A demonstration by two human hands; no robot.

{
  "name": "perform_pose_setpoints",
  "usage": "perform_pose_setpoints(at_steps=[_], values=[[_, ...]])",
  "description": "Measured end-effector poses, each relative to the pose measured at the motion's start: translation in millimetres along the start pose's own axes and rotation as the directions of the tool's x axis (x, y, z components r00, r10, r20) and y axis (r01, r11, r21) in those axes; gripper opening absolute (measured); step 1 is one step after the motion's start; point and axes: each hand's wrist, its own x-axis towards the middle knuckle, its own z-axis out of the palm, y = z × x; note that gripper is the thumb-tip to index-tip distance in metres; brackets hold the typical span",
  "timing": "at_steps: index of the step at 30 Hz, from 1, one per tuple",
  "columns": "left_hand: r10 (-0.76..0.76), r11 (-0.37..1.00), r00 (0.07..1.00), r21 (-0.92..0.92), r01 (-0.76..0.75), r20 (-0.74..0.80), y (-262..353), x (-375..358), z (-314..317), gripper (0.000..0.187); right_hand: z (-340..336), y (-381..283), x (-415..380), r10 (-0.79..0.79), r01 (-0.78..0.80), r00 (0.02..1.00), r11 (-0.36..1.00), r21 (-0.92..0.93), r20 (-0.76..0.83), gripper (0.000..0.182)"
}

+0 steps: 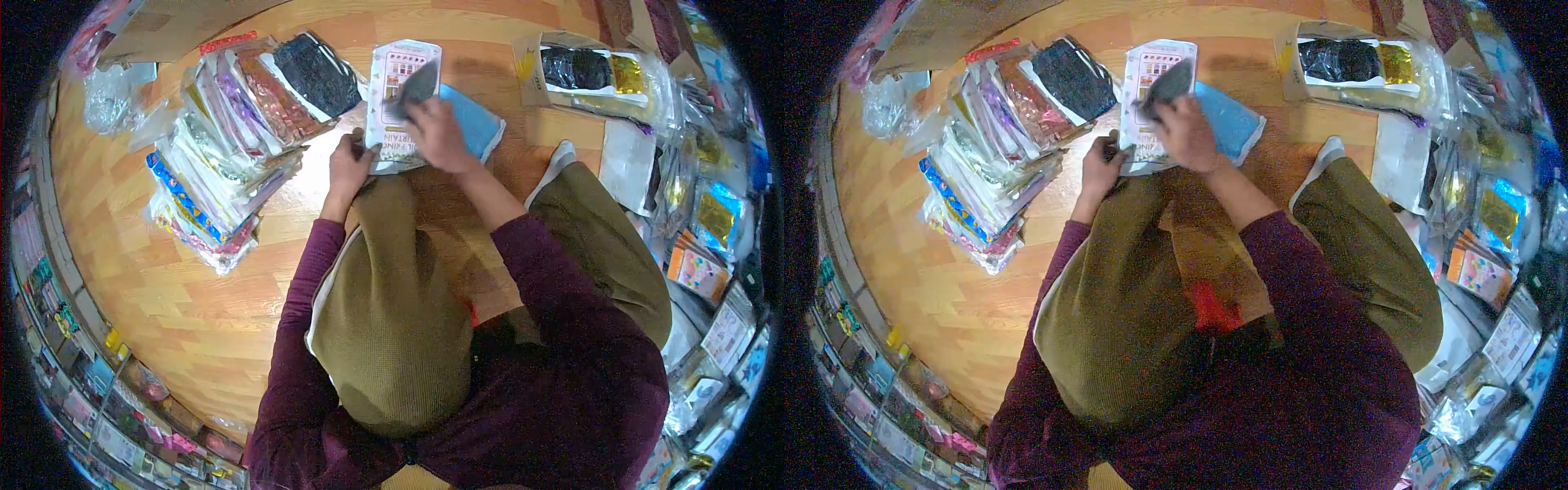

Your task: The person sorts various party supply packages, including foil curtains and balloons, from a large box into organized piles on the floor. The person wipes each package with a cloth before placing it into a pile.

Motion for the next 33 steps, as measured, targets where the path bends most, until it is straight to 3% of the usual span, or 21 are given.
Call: perform_pose_setpoints(at_steps=[1,2,4,6,8,9,12,14,15,17,21,23,24,26,27,28,30,32,33], values=[[0.037,0.992,0.999,0.119,-0.04,0.032,3.5,4.6,3.0,0.038,13.1,-2.0,-6.7,-0.122,0.121,0.987,0.992,0.02,0.103,0.029],[0.039,0.993,0.999,0.114,-0.042,0.032,6.4,7.6,5.5,0.038,25.7,-4.0,-14.6,-0.123,0.122,0.987,0.992,0.016,0.104,0.029],[-0.066,0.959,0.998,0.275,0.065,-0.006,15.9,12.5,7.7,0.041,41.2,-9.4,-27.1,-0.248,0.259,0.941,0.966,-0.015,0.232,0.03],[-0.06,0.967,0.998,0.247,0.063,-0.019,-4.3,22.9,12.9,0.042,40.0,-11.4,-27.2,-0.198,0.205,0.95,0.979,-0.006,0.24,0.026],[-0.008,0.987,1.0,0.163,0.01,-0.014,-22.2,27.9,15.9,0.042,39.0,-10.5,-16.5,-0.035,0.017,0.954,0.998,0.06,0.297,0.024],[-0.009,0.986,1.0,0.165,0.012,-0.016,-16.2,25.5,11.8,0.042,43.0,-10.4,-14.8,-0.036,0.018,0.954,0.998,0.062,0.297,0.024],[-0.068,0.975,0.991,0.219,0.042,0.113,11.0,21.1,-0.1,0.044,52.8,-10.7,-9.4,0.039,-0.046,0.967,0.999,0.025,0.251,0.022],[-0.106,0.951,0.979,0.305,0.049,0.173,14.3,20.8,-1.0,0.045,54.3,-10.3,-6.7,0.188,-0.206,0.954,0.977,0.055,0.235,0.024],[-0.109,0.952,0.98,0.302,0.054,0.168,9.0,21.4,0.0,0.045,54.2,-8.3,-5.8,0.183,-0.202,0.954,0.978,0.056,0.239,0.024],[0.049,0.95,0.978,0.294,-0.108,0.203,-2.9,21.9,2.8,0.045,50.5,-1.9,-7.0,0.124,-0.109,0.956,0.992,-0.068,0.265,0.024],[0.023,0.972,0.976,0.225,-0.072,0.217,-9.2,24.5,4.8,0.043,31.5,-4.3,2.8,0.107,-0.084,0.978,0.988,-0.132,0.181,0.027],[0.045,0.98,0.979,0.179,-0.082,0.201,-12.7,24.6,6.8,0.041,27.5,-4.1,9.6,-0.048,0.053,0.995,0.997,0.06,-0.088,0.03],[0.043,0.981,0.979,0.178,-0.079,0.2,-14.9,24.0,7.6,0.041,28.8,-6.3,9.6,-0.048,0.054,0.995,0.997,0.06,-0.085,0.03],[0.063,0.98,0.988,0.179,-0.088,0.143,-18.1,22.8,9.2,0.038,35.0,-15.2,8.7,-0.069,-0.026,0.967,0.929,0.369,0.243,0.035],[0.067,0.98,0.987,0.177,-0.093,0.147,-23.3,25.0,11.1,0.038,40.5,-23.9,7.9,-0.135,0.044,0.948,0.953,0.301,0.288,0.032],[0.017,0.976,0.986,0.212,-0.052,0.166,-28.3,28.9,11.8,0.037,36.2,-36.6,6.3,-0.095,0.033,0.902,0.988,0.151,0.422,0.028],[-0.035,0.968,0.984,0.251,-0.011,0.177,-28.5,32.0,12.1,0.037,49.3,-24.1,2.3,-0.135,0.168,0.89,0.985,-0.038,0.436,0.026],[-0.078,0.962,0.974,0.274,0.018,0.211,-14.9,30.7,7.7,0.034,43.7,-1.1,16.4,-0.189,0.238,0.898,0.968,-0.079,0.397,0.022],[-0.045,0.988,0.975,0.156,0.01,0.22,-28.6,33.6,14.5,0.035,49.6,14.5,21.2,-0.194,0.246,0.929,0.96,-0.133,0.315,0.018]])
